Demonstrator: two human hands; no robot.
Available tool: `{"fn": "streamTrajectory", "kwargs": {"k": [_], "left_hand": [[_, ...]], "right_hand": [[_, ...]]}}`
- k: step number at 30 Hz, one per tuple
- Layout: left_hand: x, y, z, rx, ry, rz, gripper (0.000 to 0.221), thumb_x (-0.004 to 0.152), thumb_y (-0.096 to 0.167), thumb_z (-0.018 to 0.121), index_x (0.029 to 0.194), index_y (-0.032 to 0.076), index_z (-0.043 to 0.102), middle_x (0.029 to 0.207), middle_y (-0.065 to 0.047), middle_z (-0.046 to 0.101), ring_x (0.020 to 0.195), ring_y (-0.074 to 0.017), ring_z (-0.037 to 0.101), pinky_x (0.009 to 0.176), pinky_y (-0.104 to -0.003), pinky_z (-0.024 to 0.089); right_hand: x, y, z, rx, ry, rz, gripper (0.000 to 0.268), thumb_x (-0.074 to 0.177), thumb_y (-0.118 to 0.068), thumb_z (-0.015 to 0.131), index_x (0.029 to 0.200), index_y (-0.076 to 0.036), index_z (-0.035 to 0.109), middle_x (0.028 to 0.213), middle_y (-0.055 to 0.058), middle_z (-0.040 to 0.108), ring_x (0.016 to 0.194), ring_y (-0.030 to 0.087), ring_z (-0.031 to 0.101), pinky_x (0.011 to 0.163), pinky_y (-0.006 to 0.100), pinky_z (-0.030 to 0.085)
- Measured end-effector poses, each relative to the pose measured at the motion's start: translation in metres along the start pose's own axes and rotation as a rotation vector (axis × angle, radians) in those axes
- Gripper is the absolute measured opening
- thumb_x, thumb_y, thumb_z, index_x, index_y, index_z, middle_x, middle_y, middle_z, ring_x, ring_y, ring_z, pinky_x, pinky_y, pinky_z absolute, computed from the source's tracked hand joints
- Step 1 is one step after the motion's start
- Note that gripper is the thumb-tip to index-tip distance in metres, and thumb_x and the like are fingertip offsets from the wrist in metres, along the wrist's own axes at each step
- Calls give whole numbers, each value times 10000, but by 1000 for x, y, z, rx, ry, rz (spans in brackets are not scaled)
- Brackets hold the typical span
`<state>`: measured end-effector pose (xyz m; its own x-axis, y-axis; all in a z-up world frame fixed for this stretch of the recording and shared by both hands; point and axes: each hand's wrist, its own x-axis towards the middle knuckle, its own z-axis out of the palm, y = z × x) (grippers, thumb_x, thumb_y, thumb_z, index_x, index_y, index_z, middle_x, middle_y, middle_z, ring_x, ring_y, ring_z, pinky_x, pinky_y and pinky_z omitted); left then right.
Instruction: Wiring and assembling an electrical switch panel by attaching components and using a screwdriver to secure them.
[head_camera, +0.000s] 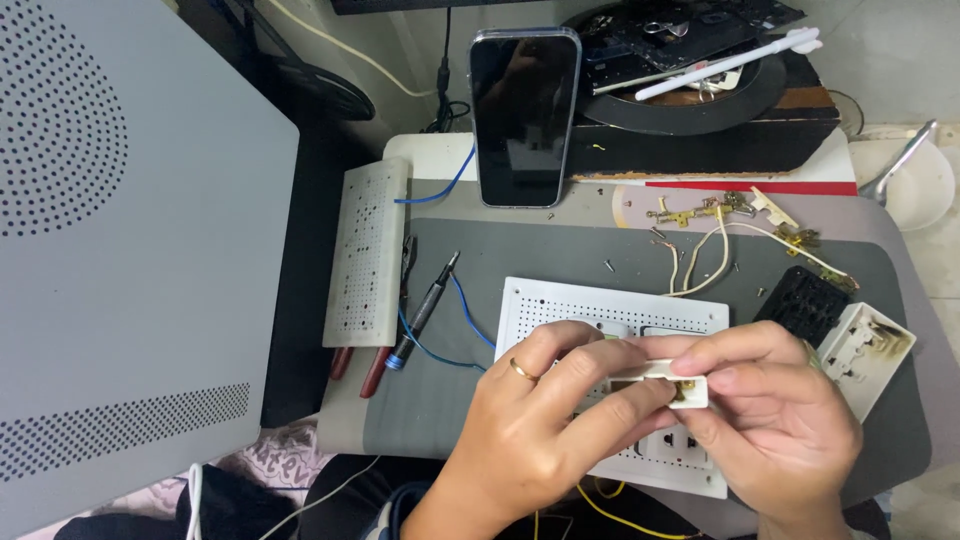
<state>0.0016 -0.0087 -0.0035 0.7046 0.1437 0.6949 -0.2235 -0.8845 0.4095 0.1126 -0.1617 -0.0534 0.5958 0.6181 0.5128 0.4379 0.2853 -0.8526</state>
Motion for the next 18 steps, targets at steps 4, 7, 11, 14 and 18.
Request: {"fn": "streamTrajectory", "kwargs": {"k": [4,7,11,14,18], "left_hand": [[4,-2,-7,-129,-118,-45,116,992,135,654,1086,67,652,1029,-95,604,891,-257,551,775,-335,534],[-1,-9,-4,-401,-187,-142,148,968,146,635,1094,69,647,1013,-109,580,892,-264,557,809,-349,510],[-10,-16,5,-593,-208,-207,128,984,176,639,1110,163,656,1081,-76,603,959,-231,612,889,-340,487],[-7,-15,5,-704,-237,-263,110,989,164,617,1084,147,669,1123,-65,615,1043,-220,634,909,-321,539],[-8,-14,7,-774,-248,-278,103,983,143,603,1056,145,676,1169,-84,642,1068,-241,640,948,-358,531]], "right_hand": [[10,-11,8,-118,34,-83,312,811,-13,640,1044,-35,432,965,274,631,893,363,762,861,448,737],[3,-5,4,-34,32,-112,447,751,33,721,1109,-70,474,977,227,659,931,354,780,876,431,727],[6,-11,-6,-152,-56,-193,440,761,-15,762,1092,-101,485,1010,180,695,945,264,791,862,356,705],[10,-18,-10,-259,-103,-248,412,793,-26,766,1095,-105,497,1036,82,716,953,234,763,836,272,708],[9,-34,-2,-329,-114,-263,455,776,-81,825,1088,-148,501,1085,45,720,914,183,733,831,221,658]]}}
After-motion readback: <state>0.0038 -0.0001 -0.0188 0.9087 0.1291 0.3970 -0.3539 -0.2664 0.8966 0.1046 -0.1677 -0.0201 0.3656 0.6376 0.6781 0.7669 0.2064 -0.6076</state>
